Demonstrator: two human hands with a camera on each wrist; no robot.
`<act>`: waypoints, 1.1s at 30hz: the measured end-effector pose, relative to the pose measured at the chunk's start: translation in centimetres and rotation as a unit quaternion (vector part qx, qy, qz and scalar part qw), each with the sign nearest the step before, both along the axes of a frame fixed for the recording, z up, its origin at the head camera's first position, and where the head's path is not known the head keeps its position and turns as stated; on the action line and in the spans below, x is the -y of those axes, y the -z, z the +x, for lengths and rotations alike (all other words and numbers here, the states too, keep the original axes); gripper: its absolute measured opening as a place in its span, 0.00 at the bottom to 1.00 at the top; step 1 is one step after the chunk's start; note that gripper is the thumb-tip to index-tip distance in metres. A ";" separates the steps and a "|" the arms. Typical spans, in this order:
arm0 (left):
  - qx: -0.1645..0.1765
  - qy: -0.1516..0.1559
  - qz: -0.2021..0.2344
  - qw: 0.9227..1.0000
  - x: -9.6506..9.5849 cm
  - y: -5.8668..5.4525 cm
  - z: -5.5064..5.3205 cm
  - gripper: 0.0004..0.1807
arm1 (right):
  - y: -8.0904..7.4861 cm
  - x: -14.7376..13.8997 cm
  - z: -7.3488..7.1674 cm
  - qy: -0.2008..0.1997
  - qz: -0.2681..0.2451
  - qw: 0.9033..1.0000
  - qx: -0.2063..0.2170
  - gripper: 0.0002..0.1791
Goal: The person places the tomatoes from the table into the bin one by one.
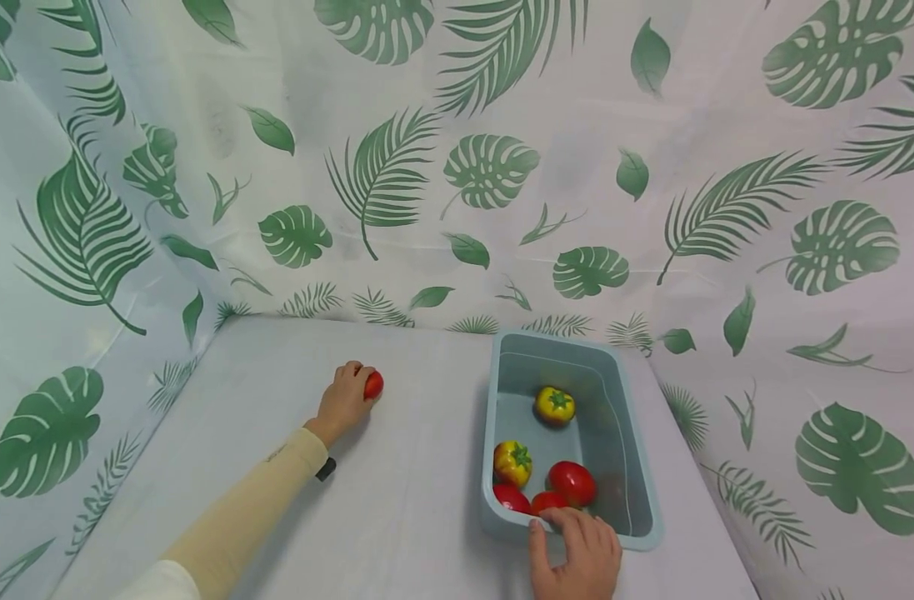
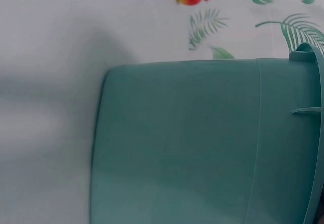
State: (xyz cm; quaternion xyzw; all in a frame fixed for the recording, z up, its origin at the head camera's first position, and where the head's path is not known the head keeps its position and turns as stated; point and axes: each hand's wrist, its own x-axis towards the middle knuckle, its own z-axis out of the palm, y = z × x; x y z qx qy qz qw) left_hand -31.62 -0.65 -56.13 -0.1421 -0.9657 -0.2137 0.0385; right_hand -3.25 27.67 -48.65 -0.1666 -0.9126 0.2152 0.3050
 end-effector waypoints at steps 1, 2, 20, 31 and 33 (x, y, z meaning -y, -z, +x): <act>-0.005 0.001 -0.002 1.000 0.1 0.1 0.0 0.26 | 0.0 0.0 0.0 -0.001 0.000 1.000 -0.002 0.12; -0.011 0.002 -0.002 1.000 0.1 0.1 -0.1 0.25 | 0.0 0.0 0.0 -0.003 0.001 1.000 -0.004 0.11; -0.025 0.001 0.038 0.999 -0.1 -1.3 -0.1 0.33 | 0.0 0.1 0.1 -0.008 0.006 1.000 -0.019 0.10; -0.028 -0.016 0.237 0.971 -2.0 -6.2 0.5 0.29 | 0.1 0.1 0.0 -0.014 0.006 1.000 -0.027 0.10; -0.029 -0.023 0.283 0.958 -2.2 -7.2 0.5 0.29 | 0.0 0.1 0.0 -0.012 0.005 1.000 -0.026 0.10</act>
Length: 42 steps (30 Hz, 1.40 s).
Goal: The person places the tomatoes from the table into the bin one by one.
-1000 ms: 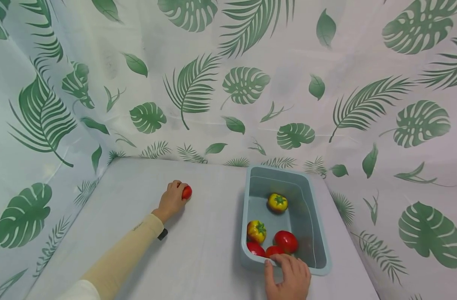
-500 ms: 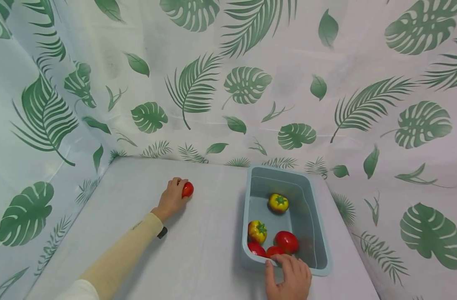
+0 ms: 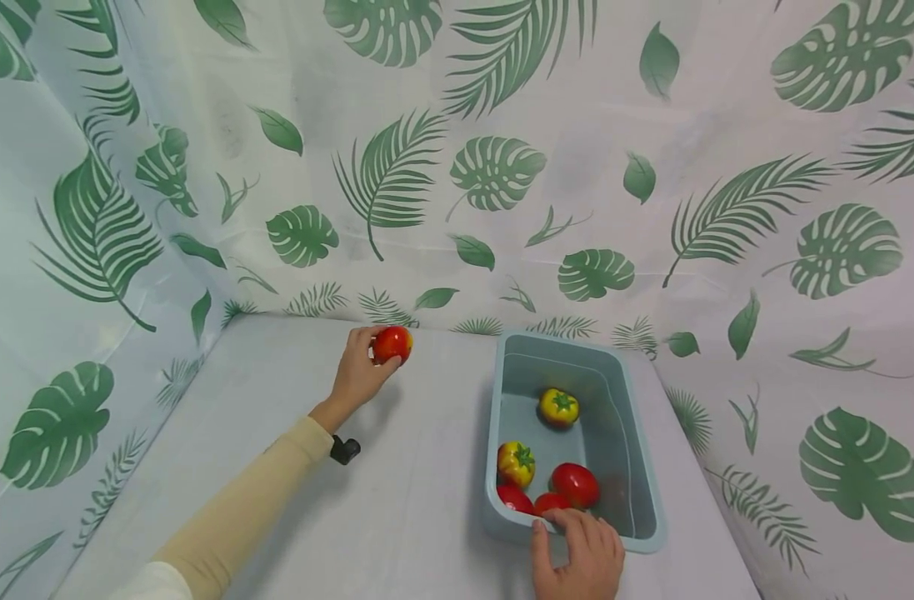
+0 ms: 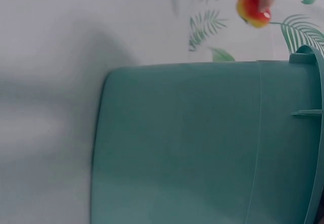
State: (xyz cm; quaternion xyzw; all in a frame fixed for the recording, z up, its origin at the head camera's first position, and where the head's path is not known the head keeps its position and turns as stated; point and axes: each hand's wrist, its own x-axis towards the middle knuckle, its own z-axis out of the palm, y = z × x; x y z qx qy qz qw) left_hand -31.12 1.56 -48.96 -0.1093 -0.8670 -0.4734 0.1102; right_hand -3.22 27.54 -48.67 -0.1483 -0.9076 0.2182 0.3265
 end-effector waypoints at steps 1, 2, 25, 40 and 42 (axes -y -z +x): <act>-0.002 -0.001 0.022 1.000 -0.1 -0.4 0.0 0.29 | 0.0 0.0 0.0 0.000 0.001 1.000 -0.001 0.10; -0.006 0.000 0.041 0.999 -0.2 -0.9 0.1 0.29 | 0.0 -0.1 0.0 0.000 0.002 1.000 -0.001 0.11; -0.039 0.171 0.115 0.978 -4.6 -5.8 3.3 0.30 | 0.0 0.0 0.2 0.005 -0.005 1.000 0.002 0.11; -0.037 0.275 0.130 0.952 -10.2 -7.8 6.5 0.30 | -0.1 -0.1 0.2 0.002 -0.008 1.000 0.012 0.11; -0.031 0.286 0.126 0.950 -10.8 -7.8 6.8 0.30 | -0.1 -0.1 0.1 0.001 -0.007 1.000 0.016 0.11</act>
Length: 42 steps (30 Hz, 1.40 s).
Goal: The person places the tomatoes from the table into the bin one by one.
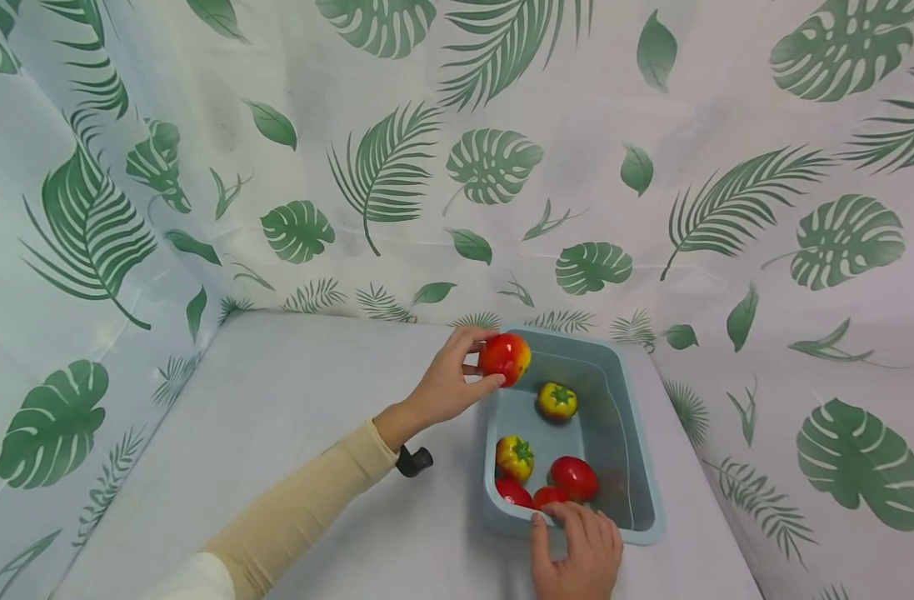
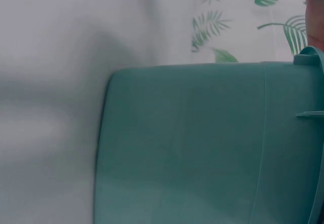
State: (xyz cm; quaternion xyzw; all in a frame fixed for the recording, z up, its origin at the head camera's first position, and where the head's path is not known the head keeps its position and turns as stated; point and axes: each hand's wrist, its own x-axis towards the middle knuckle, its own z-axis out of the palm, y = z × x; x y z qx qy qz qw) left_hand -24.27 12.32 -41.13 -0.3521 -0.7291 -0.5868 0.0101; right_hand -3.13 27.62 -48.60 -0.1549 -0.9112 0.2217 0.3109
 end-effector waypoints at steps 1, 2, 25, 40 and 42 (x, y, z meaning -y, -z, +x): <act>0.002 0.006 -0.004 1.000 -0.2 0.0 0.2 0.30 | 0.0 0.0 0.0 0.001 0.001 1.000 0.002 0.11; 0.003 0.011 -0.009 1.000 -0.5 0.0 0.3 0.30 | 0.0 0.0 0.0 0.001 0.001 1.000 0.003 0.11; -0.041 0.003 -0.067 0.997 -0.9 0.5 0.7 0.32 | 0.4 0.0 -0.2 -0.007 -0.009 1.000 -0.026 0.10; -0.035 0.008 -0.052 0.998 0.1 0.2 1.0 0.30 | 0.3 0.1 -0.1 -0.003 -0.008 1.000 -0.017 0.09; -0.032 0.005 -0.051 0.998 0.4 0.2 1.0 0.30 | 0.3 0.1 -0.1 -0.007 -0.009 1.000 -0.020 0.09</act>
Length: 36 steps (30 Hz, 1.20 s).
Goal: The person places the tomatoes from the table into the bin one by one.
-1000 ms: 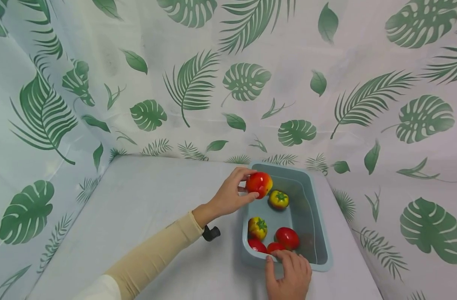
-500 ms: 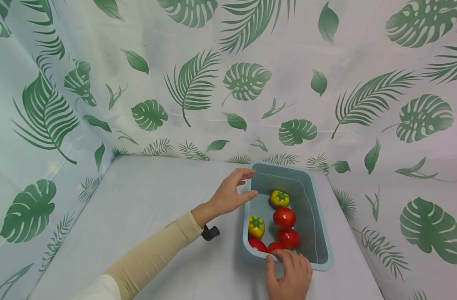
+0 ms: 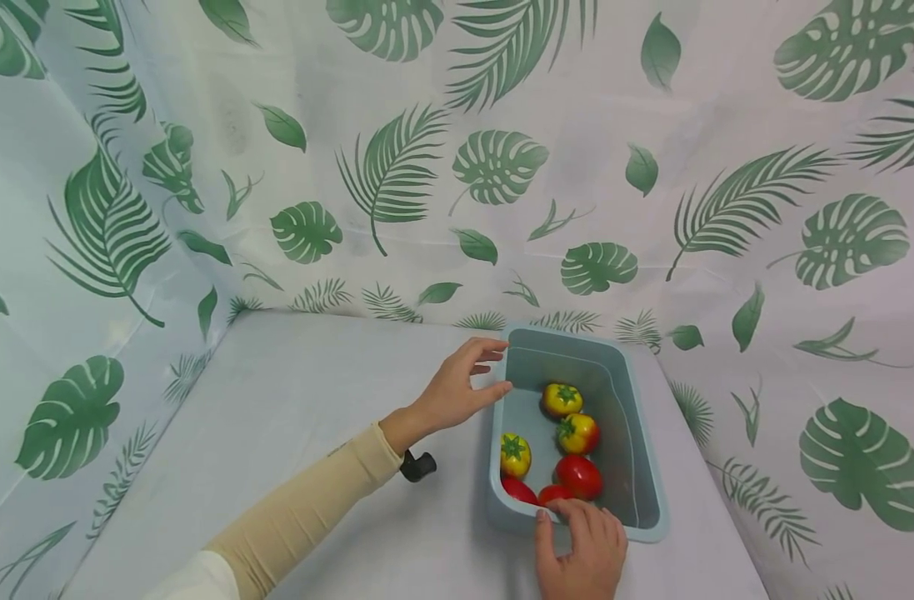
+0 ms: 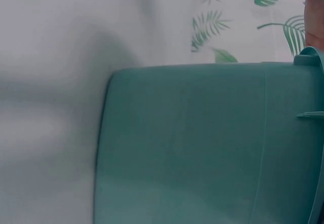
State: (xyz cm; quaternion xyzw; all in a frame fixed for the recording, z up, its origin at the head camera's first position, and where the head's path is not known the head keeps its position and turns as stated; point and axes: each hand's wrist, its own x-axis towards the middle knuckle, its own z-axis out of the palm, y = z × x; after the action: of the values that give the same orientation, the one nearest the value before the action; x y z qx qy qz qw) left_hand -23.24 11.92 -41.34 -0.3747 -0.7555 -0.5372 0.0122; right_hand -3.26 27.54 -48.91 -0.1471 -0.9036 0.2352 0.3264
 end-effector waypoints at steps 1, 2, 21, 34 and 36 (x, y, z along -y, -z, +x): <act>0.002 -0.003 0.001 1.000 0.2 0.0 -0.1 0.30 | 0.0 -0.1 -0.1 -0.003 0.001 1.000 -0.003 0.09; 0.003 -0.006 0.001 1.000 0.4 0.1 -0.2 0.30 | 0.0 -0.2 -0.2 -0.006 0.001 1.000 -0.005 0.09; 0.043 -0.112 0.004 0.993 10.3 2.9 -2.5 0.25 | 0.3 -2.7 -1.4 0.002 0.013 1.000 -0.014 0.08; 0.054 -0.185 -0.034 0.981 15.9 3.6 -2.9 0.25 | -1.9 -2.2 -3.7 -0.090 -0.008 0.994 -0.068 0.04; 0.036 -0.205 -0.061 0.976 16.5 3.3 -3.0 0.25 | -2.7 -1.8 -4.6 -0.127 -0.003 0.988 -0.083 0.05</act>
State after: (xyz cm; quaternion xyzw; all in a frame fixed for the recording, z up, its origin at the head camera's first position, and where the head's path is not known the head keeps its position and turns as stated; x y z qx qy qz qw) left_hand -26.26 -4.55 -44.69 -0.1926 -0.8473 -0.4897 0.0720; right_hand -7.88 29.37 -46.23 -0.0124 -0.8842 0.2887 0.3670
